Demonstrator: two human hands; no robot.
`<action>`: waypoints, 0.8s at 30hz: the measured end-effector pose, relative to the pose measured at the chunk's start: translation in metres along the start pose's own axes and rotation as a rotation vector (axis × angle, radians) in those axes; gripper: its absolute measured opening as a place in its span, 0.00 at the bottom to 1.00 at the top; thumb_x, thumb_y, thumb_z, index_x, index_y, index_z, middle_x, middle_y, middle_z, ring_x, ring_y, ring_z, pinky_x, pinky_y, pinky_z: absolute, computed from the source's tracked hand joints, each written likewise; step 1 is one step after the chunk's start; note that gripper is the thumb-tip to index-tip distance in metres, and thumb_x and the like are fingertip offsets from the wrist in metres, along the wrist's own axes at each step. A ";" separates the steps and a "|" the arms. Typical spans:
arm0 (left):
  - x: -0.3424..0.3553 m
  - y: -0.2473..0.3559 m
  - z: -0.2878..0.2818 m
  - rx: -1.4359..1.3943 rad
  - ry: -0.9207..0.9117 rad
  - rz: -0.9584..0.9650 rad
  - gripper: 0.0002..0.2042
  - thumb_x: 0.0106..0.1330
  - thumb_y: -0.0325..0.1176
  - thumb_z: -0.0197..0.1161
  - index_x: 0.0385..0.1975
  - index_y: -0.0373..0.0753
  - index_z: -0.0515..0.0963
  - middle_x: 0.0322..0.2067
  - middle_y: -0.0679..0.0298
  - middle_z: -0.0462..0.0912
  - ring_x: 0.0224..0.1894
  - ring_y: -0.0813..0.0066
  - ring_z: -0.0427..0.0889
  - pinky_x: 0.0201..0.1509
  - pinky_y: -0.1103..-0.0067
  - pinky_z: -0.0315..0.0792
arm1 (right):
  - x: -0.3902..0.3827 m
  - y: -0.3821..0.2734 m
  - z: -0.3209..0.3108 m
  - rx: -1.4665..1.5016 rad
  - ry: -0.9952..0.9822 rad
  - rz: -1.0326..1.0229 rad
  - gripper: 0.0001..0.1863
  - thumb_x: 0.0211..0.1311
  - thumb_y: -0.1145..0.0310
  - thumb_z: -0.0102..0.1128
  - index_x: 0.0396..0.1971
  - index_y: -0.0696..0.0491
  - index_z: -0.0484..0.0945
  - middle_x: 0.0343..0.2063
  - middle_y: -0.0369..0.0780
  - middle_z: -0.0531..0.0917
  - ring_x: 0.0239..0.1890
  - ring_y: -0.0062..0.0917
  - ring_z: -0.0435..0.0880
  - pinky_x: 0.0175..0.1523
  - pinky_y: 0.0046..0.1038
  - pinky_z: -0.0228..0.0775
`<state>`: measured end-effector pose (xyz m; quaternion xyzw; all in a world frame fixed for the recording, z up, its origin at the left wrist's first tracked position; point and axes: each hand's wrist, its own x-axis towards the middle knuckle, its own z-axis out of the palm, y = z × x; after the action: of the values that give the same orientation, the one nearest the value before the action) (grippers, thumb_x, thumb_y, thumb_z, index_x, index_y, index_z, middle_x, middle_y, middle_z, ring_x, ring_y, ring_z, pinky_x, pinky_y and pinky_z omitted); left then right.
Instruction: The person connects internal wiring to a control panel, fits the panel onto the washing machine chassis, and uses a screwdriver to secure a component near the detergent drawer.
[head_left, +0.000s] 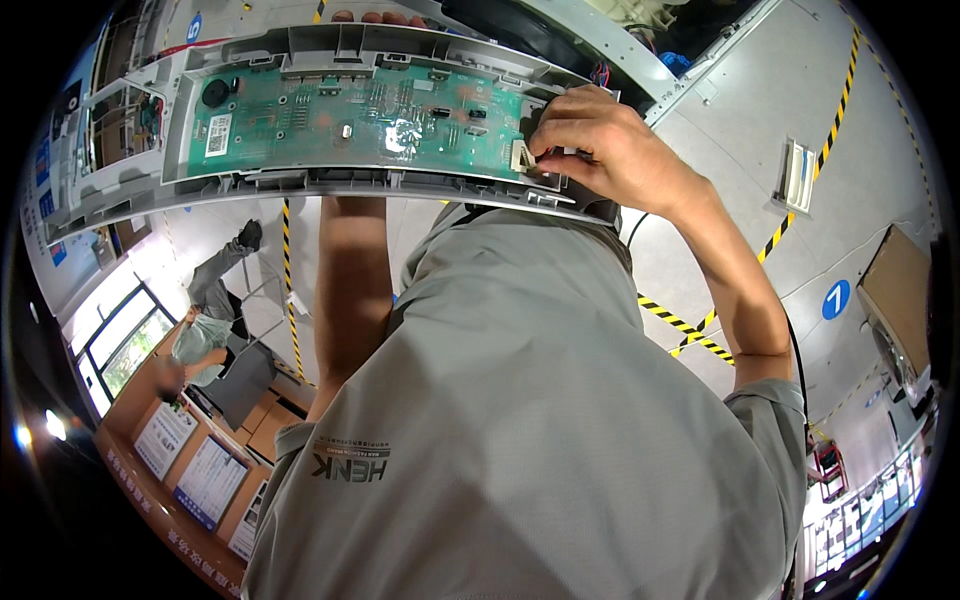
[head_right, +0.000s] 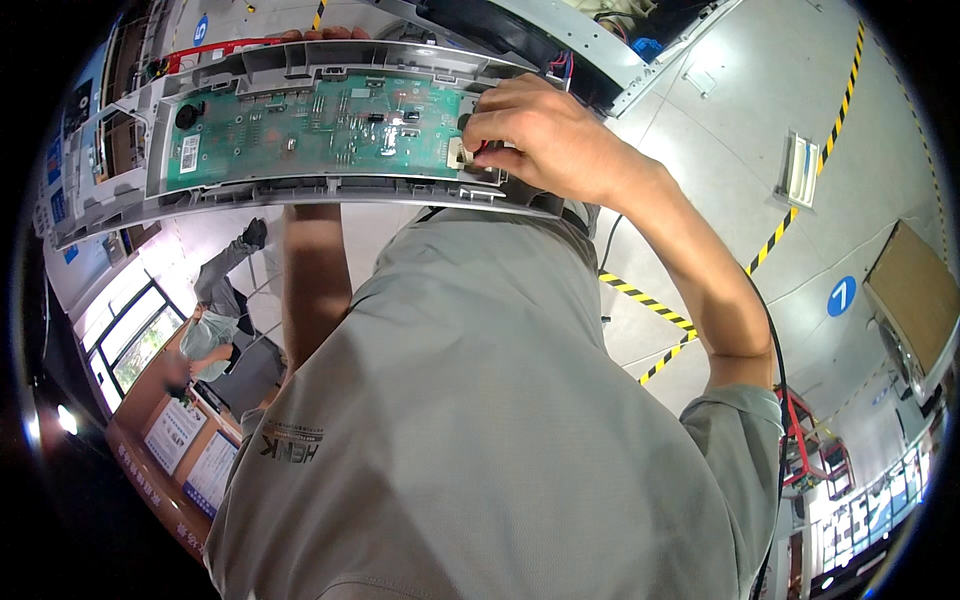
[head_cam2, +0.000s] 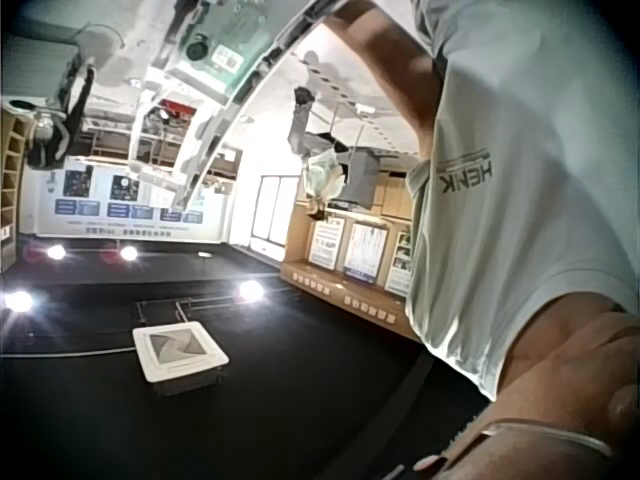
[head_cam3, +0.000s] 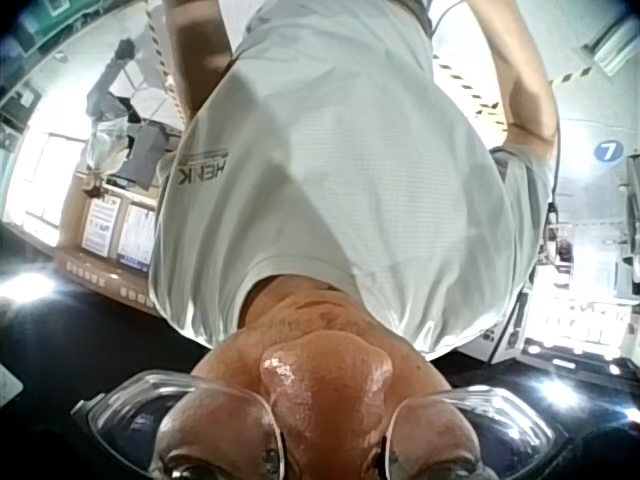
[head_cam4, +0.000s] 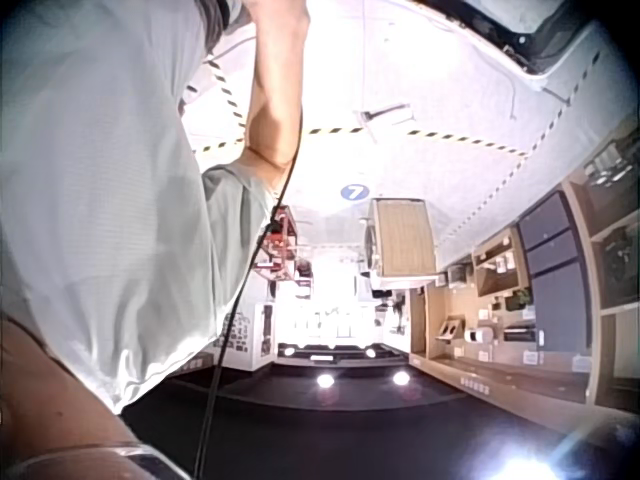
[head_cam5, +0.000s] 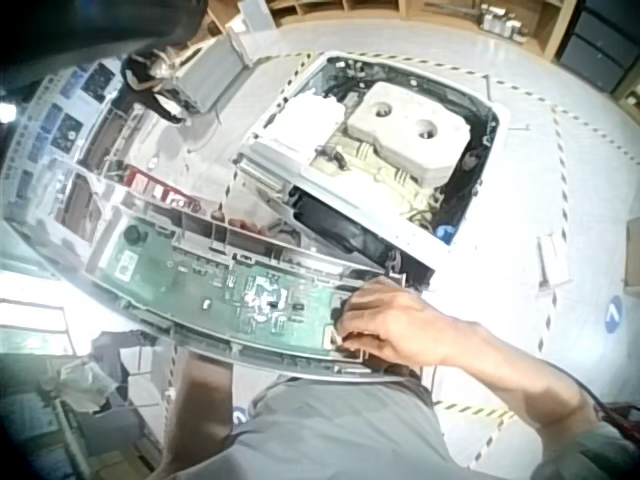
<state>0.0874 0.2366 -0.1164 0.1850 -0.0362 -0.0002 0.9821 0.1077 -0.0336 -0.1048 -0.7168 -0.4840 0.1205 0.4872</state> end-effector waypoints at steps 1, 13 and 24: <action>-0.001 0.000 -0.001 0.000 -0.001 -0.001 0.19 0.71 0.46 0.51 0.53 0.42 0.75 0.51 0.57 0.79 0.59 0.62 0.73 0.73 0.62 0.56 | 0.000 -0.001 -0.001 0.005 -0.016 0.008 0.08 0.50 0.74 0.68 0.30 0.54 0.79 0.28 0.39 0.78 0.37 0.36 0.78 0.49 0.36 0.69; -0.006 0.000 -0.002 -0.006 0.009 0.005 0.18 0.70 0.46 0.52 0.52 0.42 0.75 0.51 0.57 0.79 0.58 0.61 0.74 0.73 0.61 0.57 | 0.000 -0.004 0.006 -0.094 -0.023 0.030 0.08 0.52 0.72 0.67 0.31 0.55 0.78 0.29 0.41 0.79 0.37 0.38 0.79 0.45 0.38 0.71; -0.005 -0.005 -0.006 -0.009 0.009 -0.007 0.18 0.70 0.46 0.53 0.52 0.42 0.75 0.51 0.57 0.79 0.58 0.61 0.74 0.73 0.61 0.57 | -0.002 -0.010 0.003 -0.013 -0.058 0.040 0.07 0.55 0.76 0.63 0.34 0.57 0.77 0.27 0.43 0.79 0.37 0.41 0.79 0.44 0.38 0.74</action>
<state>0.0827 0.2347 -0.1244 0.1809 -0.0311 -0.0031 0.9830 0.0987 -0.0329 -0.0994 -0.7256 -0.4844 0.1476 0.4659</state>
